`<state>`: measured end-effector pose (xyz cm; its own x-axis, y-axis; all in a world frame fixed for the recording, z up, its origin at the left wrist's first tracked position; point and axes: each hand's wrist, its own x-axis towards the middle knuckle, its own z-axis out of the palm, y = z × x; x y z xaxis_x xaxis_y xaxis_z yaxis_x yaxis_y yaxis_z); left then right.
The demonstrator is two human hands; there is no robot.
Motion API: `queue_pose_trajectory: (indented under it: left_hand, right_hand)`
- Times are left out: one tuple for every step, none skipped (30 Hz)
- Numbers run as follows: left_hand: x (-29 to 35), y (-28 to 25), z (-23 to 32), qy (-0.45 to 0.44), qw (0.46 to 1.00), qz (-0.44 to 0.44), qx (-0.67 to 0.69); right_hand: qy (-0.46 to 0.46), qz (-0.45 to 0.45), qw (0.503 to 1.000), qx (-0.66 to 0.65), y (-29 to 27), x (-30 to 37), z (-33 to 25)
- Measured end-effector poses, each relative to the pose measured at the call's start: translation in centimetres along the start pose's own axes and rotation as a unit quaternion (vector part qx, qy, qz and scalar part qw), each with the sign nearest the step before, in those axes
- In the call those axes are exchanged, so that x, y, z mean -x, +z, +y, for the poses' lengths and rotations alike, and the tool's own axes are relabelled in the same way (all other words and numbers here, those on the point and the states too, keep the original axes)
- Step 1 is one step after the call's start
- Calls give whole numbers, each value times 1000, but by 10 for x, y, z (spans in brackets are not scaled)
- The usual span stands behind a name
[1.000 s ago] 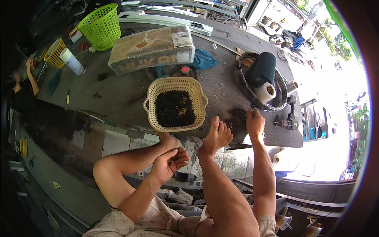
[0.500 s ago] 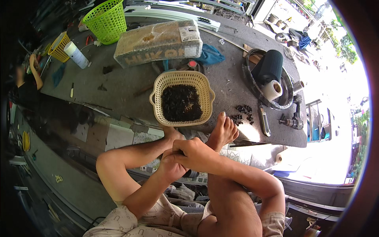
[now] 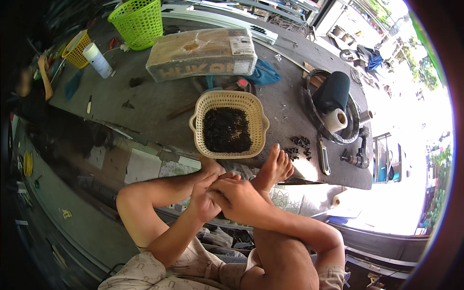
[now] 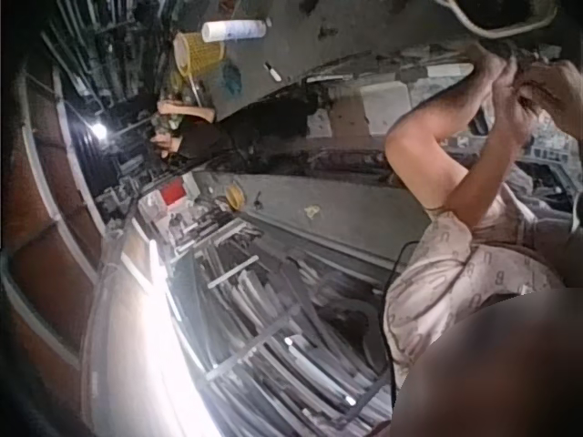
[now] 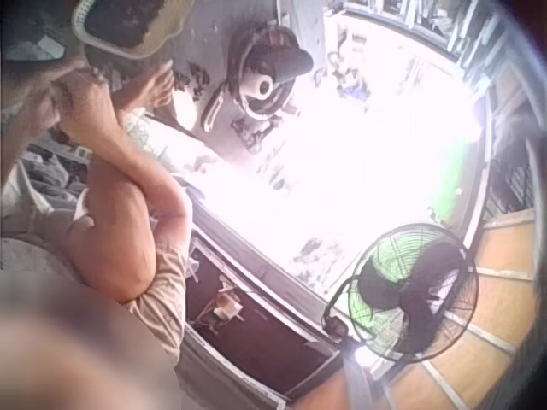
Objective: The person sits at a workbench and repeatedly picks small black plastic components from a basket, threading them onto a metal rod held in the left hand. The person occasionally uses a utility knife to trim or adjust the components on the rod.
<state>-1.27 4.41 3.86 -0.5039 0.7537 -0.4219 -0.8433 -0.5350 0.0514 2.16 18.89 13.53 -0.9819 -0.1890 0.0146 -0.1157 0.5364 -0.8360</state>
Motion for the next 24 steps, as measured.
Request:
queue_pose_trajectory:
  left_hand:
    - [2,3,5,-5,1000,5,0]
    - [6,5,8,-5,1000,3,5]
    - [8,7,10,-27,996,-71,42]
    - [4,10,13,-41,983,-155,85]
    - [2,12,13,-56,949,-280,132]
    - [5,14,10,-53,982,-155,92]
    - [7,16,8,-48,995,-73,55]
    - [8,17,6,-42,999,-3,27]
    - [8,18,6,-43,999,17,13]
    - [9,18,6,-42,999,25,9]
    - [11,17,6,-35,999,26,11]
    - [11,17,7,-42,999,20,11]
    - [12,16,8,-42,999,6,16]
    - [12,15,10,-42,999,3,24]
    - [13,14,10,-44,999,-5,16]
    - [13,14,11,-46,999,-3,10]
    - [13,13,11,-48,999,-1,4]
    - [13,12,11,-49,999,7,3]
    - [13,11,10,-51,999,14,2]
    - [13,10,9,-55,998,33,3]
    - [12,7,9,-41,999,15,3]
    - [12,4,8,-30,1000,9,6]
    - [10,1,8,-10,999,-36,27]
    - [9,-2,8,-22,1000,-12,17]
  right_hand:
    - [4,11,1000,-7,-4,1,-2]
    - [36,46,997,-57,-5,1,-5]
    - [85,70,986,-124,-7,1,-6]
    - [83,68,985,-131,-10,1,-8]
    - [97,62,979,-167,-12,2,-9]
    - [63,77,990,-96,-14,2,-9]
    - [37,91,994,-37,-16,2,-9]
    - [6,101,995,17,-19,1,-7]
    - [-28,98,991,84,-22,1,-5]
    - [-67,91,983,146,-24,0,-3]
    - [-96,83,971,202,-26,-1,0]
    - [-96,63,971,208,-25,-1,2]
    - [-87,45,973,211,-25,-2,4]
    - [-79,19,974,210,-23,-3,6]
    - [-80,26,972,219,-21,-3,8]
    - [-83,24,970,225,-21,-4,9]
    - [-86,24,969,230,-20,-4,10]
    - [-84,20,969,230,-19,-5,11]
    - [-82,16,970,228,-18,-5,12]
    - [-74,18,972,224,-17,-5,12]
    - [-79,22,973,217,-17,-5,12]
    - [-79,34,975,206,-14,-4,11]
    - [-79,41,977,193,-12,-3,10]
    - [-94,30,976,195,-11,-4,10]
